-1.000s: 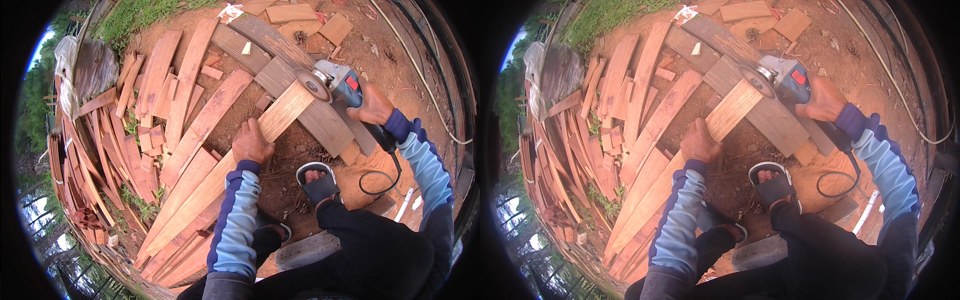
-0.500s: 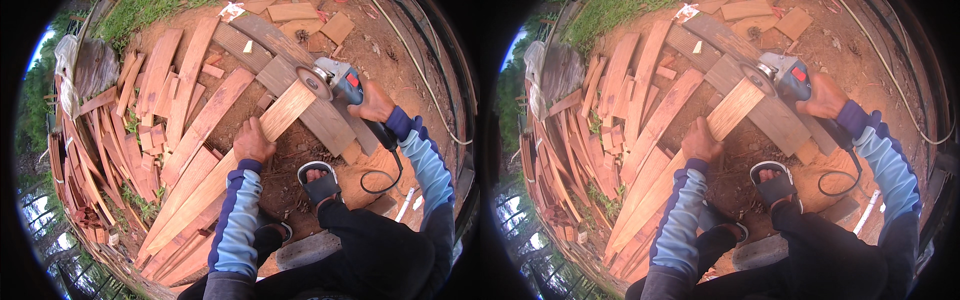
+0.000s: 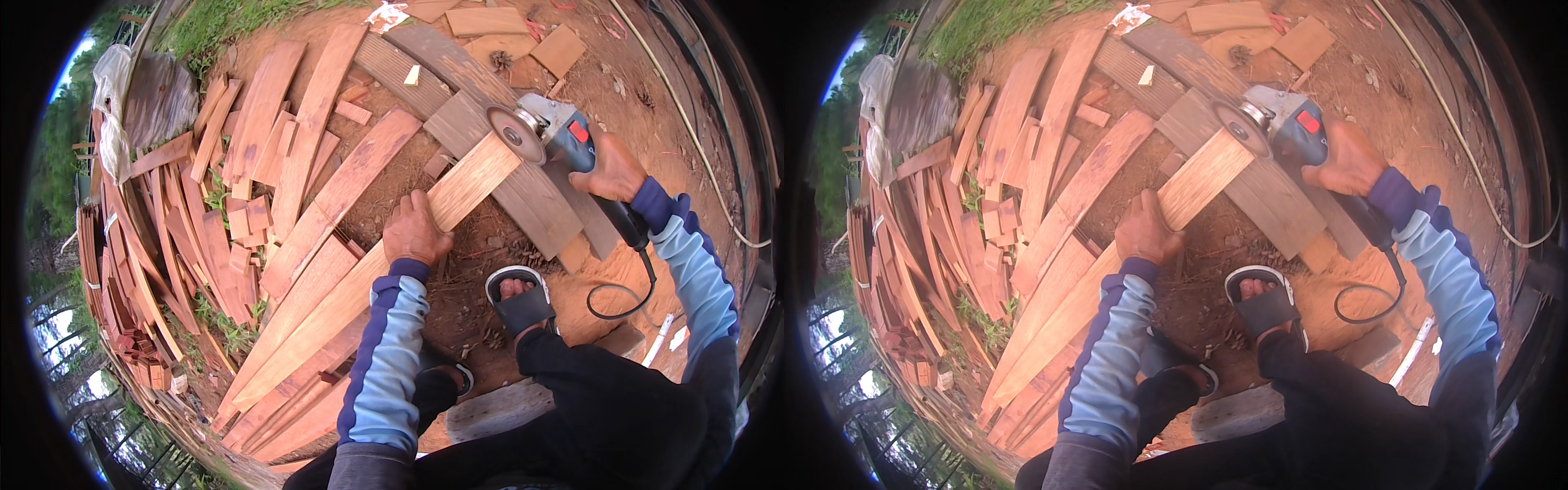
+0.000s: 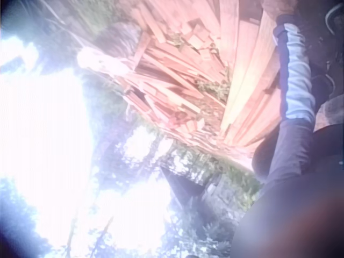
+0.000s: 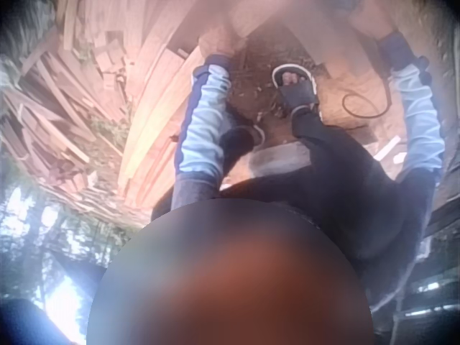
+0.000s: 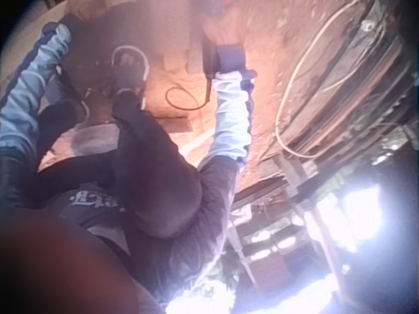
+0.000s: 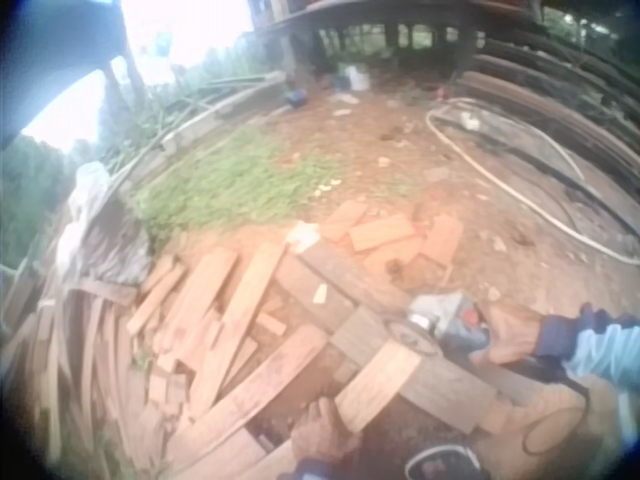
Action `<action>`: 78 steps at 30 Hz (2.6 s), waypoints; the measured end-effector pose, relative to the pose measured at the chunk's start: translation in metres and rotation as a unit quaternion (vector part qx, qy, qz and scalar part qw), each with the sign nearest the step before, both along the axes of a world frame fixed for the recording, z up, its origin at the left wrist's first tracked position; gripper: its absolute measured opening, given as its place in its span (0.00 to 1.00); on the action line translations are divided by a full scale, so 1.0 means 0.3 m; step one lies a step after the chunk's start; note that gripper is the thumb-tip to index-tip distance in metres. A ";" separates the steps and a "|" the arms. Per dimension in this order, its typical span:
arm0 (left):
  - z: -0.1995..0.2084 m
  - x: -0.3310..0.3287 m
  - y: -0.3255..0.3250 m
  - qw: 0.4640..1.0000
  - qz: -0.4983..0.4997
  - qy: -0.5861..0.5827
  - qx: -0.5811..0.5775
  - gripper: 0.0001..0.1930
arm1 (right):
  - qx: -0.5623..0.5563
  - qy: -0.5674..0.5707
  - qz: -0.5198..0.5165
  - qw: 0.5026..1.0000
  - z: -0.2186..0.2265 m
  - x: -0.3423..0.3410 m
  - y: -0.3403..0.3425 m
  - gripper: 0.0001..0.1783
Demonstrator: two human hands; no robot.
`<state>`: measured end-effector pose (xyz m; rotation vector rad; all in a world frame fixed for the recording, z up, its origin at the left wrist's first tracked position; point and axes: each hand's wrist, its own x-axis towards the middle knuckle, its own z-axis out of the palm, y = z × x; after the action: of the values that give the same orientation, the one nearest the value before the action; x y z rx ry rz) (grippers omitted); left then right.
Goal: The person uses an angle grinder to cut several wooden planks into smaller pieces. They repeatedly pick up planks, position them on a support, cut them, and place the cut pieces aside. The work area is outdoors with scattered wood and debris.
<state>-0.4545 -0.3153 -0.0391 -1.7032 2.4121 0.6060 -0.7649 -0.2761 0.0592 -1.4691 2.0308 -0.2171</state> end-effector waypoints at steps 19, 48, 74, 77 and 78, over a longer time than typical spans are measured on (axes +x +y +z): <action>0.018 0.019 -0.011 0.998 0.010 0.022 0.054 0.28 | -0.004 0.010 -0.003 1.000 -0.019 0.007 -0.011 0.31; 0.005 0.027 -0.002 0.999 0.010 0.035 0.020 0.30 | -0.001 -0.006 0.037 0.999 0.011 -0.012 0.052 0.28; 0.010 0.028 -0.005 0.999 0.001 0.027 0.017 0.31 | -0.003 -0.007 0.016 1.000 -0.032 -0.021 0.026 0.32; 0.012 0.027 -0.006 1.000 0.001 0.022 0.020 0.31 | -0.009 -0.004 0.018 1.000 -0.043 -0.030 0.023 0.31; 0.012 0.027 -0.006 1.000 0.002 0.023 0.019 0.31 | -0.009 -0.002 0.018 1.000 -0.046 -0.031 0.019 0.31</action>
<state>-0.4465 -0.3170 -0.0354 -1.6970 2.4121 0.6945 -0.7742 -0.2703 0.0455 -1.5142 2.0029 -0.2246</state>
